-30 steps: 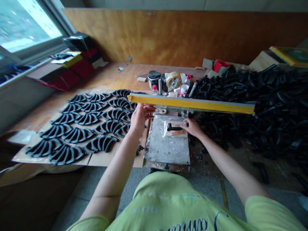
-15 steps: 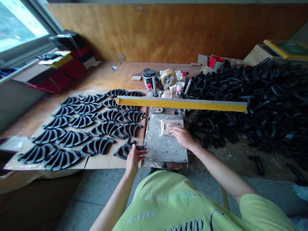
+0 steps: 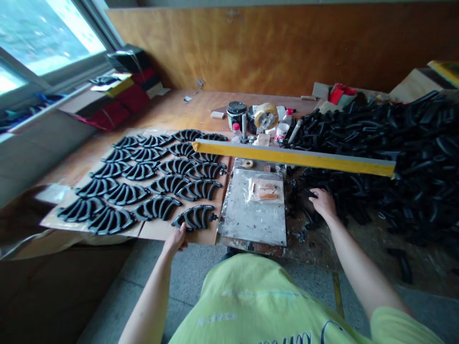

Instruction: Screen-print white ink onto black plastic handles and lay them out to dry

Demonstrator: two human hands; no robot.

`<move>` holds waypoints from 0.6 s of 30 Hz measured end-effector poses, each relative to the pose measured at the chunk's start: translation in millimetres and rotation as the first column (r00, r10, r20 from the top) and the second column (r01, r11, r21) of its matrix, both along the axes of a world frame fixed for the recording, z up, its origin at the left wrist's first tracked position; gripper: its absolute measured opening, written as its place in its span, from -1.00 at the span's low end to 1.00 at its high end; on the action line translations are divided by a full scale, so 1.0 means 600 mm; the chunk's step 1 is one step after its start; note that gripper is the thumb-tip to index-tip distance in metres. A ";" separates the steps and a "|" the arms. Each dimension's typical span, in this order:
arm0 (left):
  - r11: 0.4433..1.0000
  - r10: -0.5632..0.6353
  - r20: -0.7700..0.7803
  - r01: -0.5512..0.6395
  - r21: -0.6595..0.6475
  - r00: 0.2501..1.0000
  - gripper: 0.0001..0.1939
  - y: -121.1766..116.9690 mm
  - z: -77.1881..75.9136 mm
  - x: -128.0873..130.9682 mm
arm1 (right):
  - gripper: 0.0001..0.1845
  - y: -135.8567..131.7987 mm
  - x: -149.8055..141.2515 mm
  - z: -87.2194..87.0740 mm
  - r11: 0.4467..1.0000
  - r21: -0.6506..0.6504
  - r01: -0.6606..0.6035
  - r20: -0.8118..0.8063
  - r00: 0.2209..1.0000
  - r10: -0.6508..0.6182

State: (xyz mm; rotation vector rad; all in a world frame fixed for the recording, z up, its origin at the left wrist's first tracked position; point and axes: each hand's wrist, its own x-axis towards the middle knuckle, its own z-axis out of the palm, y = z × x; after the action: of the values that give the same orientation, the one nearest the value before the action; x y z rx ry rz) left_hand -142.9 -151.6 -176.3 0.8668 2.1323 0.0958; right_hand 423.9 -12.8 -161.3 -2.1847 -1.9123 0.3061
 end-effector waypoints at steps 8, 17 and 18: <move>0.888 -0.127 0.156 0.042 0.457 0.980 -0.43 0.132 0.143 0.079 | -0.62 0.002 -0.223 0.052 0.803 0.214 -0.556 0.021 0.825 0.565; 0.541 -0.389 0.616 -0.371 0.755 0.685 -0.29 0.242 0.338 0.268 | -0.54 0.005 -0.232 0.067 0.810 0.147 -0.568 0.062 0.822 0.565; 0.539 -0.393 0.617 -0.374 0.755 0.681 -0.31 0.235 0.339 0.270 | -0.54 0.011 -0.216 0.070 0.833 0.162 -0.530 0.020 0.845 0.534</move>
State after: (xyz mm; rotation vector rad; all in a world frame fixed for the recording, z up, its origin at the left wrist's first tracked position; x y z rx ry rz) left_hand 19.3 -10.5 27.1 1.1023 1.1603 1.3853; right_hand 294.2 -6.4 -119.3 -1.4999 -2.4097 0.2521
